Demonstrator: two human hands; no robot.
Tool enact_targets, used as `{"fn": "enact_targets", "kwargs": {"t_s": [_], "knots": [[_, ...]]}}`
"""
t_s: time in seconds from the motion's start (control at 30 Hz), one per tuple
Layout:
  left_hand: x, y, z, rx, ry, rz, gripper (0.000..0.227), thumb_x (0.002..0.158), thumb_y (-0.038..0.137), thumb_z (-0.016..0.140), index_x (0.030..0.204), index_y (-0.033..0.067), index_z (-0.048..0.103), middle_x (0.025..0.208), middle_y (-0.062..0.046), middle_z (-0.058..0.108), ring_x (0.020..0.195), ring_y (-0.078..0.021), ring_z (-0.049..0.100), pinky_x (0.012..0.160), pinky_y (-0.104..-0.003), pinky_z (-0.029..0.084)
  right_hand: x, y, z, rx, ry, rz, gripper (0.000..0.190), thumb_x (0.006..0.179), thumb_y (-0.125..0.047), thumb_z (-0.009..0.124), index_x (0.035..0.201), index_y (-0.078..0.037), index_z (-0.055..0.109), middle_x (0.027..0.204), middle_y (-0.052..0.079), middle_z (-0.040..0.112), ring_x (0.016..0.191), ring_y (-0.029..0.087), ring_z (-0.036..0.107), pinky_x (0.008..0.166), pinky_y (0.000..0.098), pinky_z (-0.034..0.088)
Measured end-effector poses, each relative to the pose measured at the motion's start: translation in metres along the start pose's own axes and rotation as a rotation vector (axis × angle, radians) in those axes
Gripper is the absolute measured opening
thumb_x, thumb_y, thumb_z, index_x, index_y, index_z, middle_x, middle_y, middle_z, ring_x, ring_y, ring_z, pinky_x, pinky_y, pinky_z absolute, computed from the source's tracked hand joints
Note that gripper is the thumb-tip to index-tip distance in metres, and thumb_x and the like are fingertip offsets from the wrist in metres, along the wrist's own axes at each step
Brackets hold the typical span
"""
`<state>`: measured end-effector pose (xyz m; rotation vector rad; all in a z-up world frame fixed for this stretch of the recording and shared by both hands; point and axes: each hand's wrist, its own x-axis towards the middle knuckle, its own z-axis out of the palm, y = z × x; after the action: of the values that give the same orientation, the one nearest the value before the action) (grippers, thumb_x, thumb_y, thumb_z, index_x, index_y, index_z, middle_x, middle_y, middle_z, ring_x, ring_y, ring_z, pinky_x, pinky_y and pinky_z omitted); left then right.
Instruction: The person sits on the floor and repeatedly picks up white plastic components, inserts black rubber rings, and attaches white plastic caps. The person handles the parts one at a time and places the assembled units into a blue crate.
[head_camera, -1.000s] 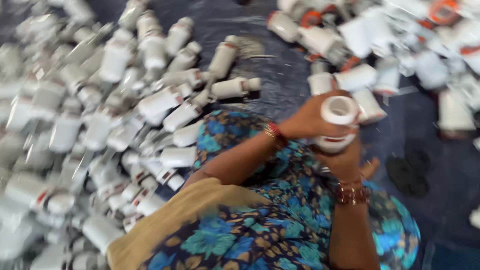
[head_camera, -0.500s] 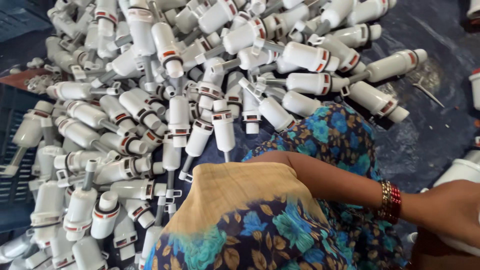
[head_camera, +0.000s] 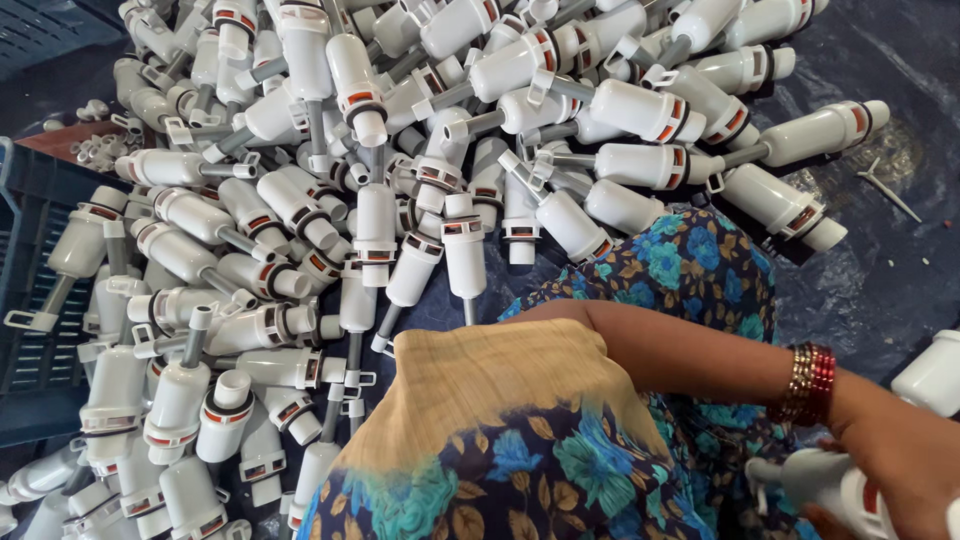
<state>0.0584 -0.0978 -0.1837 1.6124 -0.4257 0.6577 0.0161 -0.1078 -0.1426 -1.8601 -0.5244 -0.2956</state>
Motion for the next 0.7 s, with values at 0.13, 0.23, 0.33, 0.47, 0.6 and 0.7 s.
{"fn": "enact_targets", "kwargs": {"t_s": [0.13,0.23,0.33,0.47,0.6,0.7], "knots": [[-0.001,-0.006,0.003,0.059,0.056,0.01,0.055,0.073,0.058,0.077,0.096,0.0102,0.065,0.078,-0.005,0.07,0.069,-0.0171,0.069,0.067,-0.028,0.055,0.007,-0.002,0.003,0.0,-0.004,-0.008,0.088,0.069,-0.028,0.092,0.141,-0.003,0.047,0.131,0.016,0.062,0.12,0.03,0.064,0.104,0.0422,0.053],[0.0,-0.022,-0.012,0.105,0.088,0.009,0.054,0.074,0.058,0.075,0.097,0.0097,0.064,0.077,-0.006,0.069,0.069,-0.0179,0.068,0.067,-0.028,0.054,0.023,0.002,0.025,0.0,-0.008,0.0,0.087,0.069,-0.029,0.092,0.14,-0.003,0.047,0.131,0.016,0.062,0.12,0.03,0.064,0.103,0.0423,0.053],[-0.001,-0.027,-0.007,0.146,0.119,0.015,0.054,0.075,0.057,0.072,0.098,0.0093,0.063,0.077,-0.006,0.068,0.068,-0.0187,0.068,0.066,-0.027,0.054,0.02,0.005,0.023,-0.004,-0.015,0.008,0.087,0.07,-0.029,0.091,0.14,-0.003,0.048,0.131,0.016,0.062,0.12,0.03,0.064,0.103,0.0425,0.053],[-0.006,-0.027,0.004,0.281,0.152,0.047,0.054,0.075,0.057,0.069,0.098,0.0089,0.061,0.077,-0.007,0.068,0.069,-0.0195,0.067,0.066,-0.027,0.053,0.002,0.005,-0.013,-0.011,-0.014,0.019,0.086,0.071,-0.029,0.091,0.14,-0.004,0.048,0.131,0.016,0.062,0.12,0.031,0.065,0.103,0.0427,0.054],[-0.006,-0.027,0.006,0.163,0.119,-0.072,0.052,0.075,0.059,0.075,0.095,0.0125,0.064,0.073,-0.004,0.071,0.069,-0.0153,0.068,0.068,-0.027,0.054,-0.003,0.007,-0.033,-0.011,-0.01,0.018,0.085,0.071,-0.03,0.091,0.139,-0.004,0.048,0.13,0.016,0.062,0.12,0.031,0.065,0.103,0.0429,0.054],[-0.001,-0.028,0.005,0.106,0.101,-0.077,0.053,0.074,0.059,0.076,0.095,0.0123,0.064,0.074,-0.005,0.071,0.07,-0.016,0.068,0.069,-0.028,0.055,0.004,0.008,-0.03,-0.014,-0.009,0.013,0.084,0.072,-0.03,0.091,0.139,-0.004,0.048,0.13,0.016,0.062,0.119,0.031,0.065,0.103,0.043,0.054]]}}
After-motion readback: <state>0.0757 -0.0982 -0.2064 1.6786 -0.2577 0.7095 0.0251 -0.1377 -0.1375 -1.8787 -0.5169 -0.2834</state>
